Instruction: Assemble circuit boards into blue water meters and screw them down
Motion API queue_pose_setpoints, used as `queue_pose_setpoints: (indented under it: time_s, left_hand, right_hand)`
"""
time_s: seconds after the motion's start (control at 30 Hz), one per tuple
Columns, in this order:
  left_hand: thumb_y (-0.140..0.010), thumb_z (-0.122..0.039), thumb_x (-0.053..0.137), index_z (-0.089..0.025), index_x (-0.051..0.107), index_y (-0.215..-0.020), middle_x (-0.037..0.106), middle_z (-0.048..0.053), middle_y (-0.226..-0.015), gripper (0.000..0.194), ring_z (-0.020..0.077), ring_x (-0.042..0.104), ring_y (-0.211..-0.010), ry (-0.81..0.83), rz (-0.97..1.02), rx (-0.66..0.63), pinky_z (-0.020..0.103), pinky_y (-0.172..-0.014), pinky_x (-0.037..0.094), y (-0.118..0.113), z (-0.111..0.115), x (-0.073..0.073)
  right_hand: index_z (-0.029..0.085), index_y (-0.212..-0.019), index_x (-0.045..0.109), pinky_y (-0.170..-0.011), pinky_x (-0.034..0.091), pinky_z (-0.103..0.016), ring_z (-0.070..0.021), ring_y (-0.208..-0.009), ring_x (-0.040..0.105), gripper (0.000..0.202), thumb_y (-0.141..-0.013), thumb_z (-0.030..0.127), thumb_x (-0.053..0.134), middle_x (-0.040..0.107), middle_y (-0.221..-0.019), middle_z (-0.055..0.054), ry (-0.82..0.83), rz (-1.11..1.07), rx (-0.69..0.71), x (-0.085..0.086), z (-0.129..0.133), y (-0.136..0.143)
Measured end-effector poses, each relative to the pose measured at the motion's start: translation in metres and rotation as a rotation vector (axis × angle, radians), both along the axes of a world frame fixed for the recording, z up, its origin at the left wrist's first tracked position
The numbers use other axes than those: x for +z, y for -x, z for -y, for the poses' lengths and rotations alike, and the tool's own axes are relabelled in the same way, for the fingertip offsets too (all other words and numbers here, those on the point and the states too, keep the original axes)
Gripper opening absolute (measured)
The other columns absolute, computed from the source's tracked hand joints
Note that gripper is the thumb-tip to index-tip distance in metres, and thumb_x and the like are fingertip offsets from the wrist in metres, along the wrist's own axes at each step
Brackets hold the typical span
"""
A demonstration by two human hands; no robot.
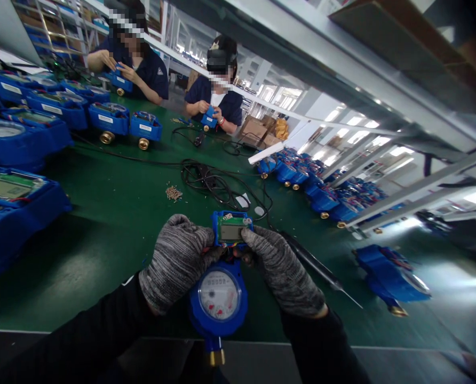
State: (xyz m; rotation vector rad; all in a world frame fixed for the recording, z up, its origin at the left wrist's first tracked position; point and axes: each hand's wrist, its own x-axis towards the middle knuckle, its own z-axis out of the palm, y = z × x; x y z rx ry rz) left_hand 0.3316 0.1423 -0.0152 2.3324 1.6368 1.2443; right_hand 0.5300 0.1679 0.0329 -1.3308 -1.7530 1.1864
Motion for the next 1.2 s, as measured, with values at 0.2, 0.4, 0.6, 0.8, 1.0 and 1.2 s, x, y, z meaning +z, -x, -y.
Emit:
queue_pose_setpoints:
  time_s: [0.2, 0.4, 0.6, 0.8, 1.0, 1.2]
  left_hand:
    - [-0.087, -0.030, 0.069, -0.022, 0.069, -0.071, 0.067, -0.002, -0.059, 0.018, 0.0229, 0.061, -0.060, -0.051, -0.039, 0.157, 0.043, -0.083, 0.040, -0.015, 0.010, 0.000]
    - [-0.088, -0.031, 0.065, -0.024, 0.074, -0.079, 0.072, -0.003, -0.066, 0.014, 0.0193, 0.061, -0.065, 0.075, 0.140, 0.114, 0.042, -0.089, 0.039, -0.021, 0.015, -0.001]
    - [-0.072, -0.035, 0.082, -0.028, 0.078, -0.088, 0.074, -0.003, -0.076, 0.018, 0.0226, 0.057, -0.079, 0.470, 0.251, -0.071, 0.041, -0.087, 0.040, -0.003, 0.014, 0.021]
    - [-0.080, -0.042, 0.074, -0.030, 0.079, -0.102, 0.078, -0.002, -0.089, 0.025, 0.0244, 0.062, -0.085, 0.498, 0.159, 0.013, 0.043, -0.093, 0.039, -0.003, 0.011, 0.021]
    - [-0.084, -0.037, 0.065, -0.024, 0.076, -0.093, 0.075, 0.002, -0.076, 0.019, 0.0240, 0.064, -0.074, 0.329, 0.036, 0.169, 0.048, -0.097, 0.039, -0.013, 0.010, 0.008]
    - [-0.082, -0.027, 0.065, -0.023, 0.069, -0.076, 0.071, 0.001, -0.065, 0.008, 0.0223, 0.062, -0.065, 0.135, 0.040, 0.274, 0.048, -0.090, 0.042, -0.025, 0.012, 0.003]
  right_hand:
    - [0.019, -0.094, 0.074, -0.059, 0.048, -0.028, -0.0135, -0.063, 0.055, 0.034, -0.091, 0.052, 0.064, 0.067, -0.080, -0.005, 0.001, -0.030, -0.018, -0.002, -0.001, 0.000]
    - [0.015, -0.081, 0.071, -0.055, 0.039, -0.024, -0.0100, -0.059, 0.049, 0.043, -0.096, 0.052, 0.058, 0.066, -0.071, -0.003, 0.115, -0.113, 0.070, -0.005, -0.002, -0.006]
    - [0.016, -0.106, 0.072, -0.064, 0.048, -0.027, -0.0138, -0.069, 0.059, 0.039, -0.097, 0.051, 0.057, 0.070, -0.084, -0.005, 0.044, -0.052, 0.043, -0.014, -0.002, -0.010]
    - [0.016, -0.100, 0.073, -0.059, 0.046, -0.023, -0.0122, -0.065, 0.059, 0.041, -0.098, 0.053, 0.056, 0.070, -0.077, -0.003, 0.063, -0.052, 0.072, -0.008, 0.000, -0.001]
    - [0.016, -0.105, 0.073, -0.061, 0.046, -0.024, -0.0128, -0.070, 0.060, 0.041, -0.099, 0.052, 0.054, 0.071, -0.082, -0.004, 0.067, -0.057, 0.126, -0.005, 0.001, 0.001]
    - [0.017, -0.096, 0.072, -0.060, 0.042, -0.026, -0.0122, -0.064, 0.053, 0.040, -0.098, 0.052, 0.054, 0.068, -0.076, -0.003, 0.076, -0.047, 0.134, -0.006, -0.002, -0.007]
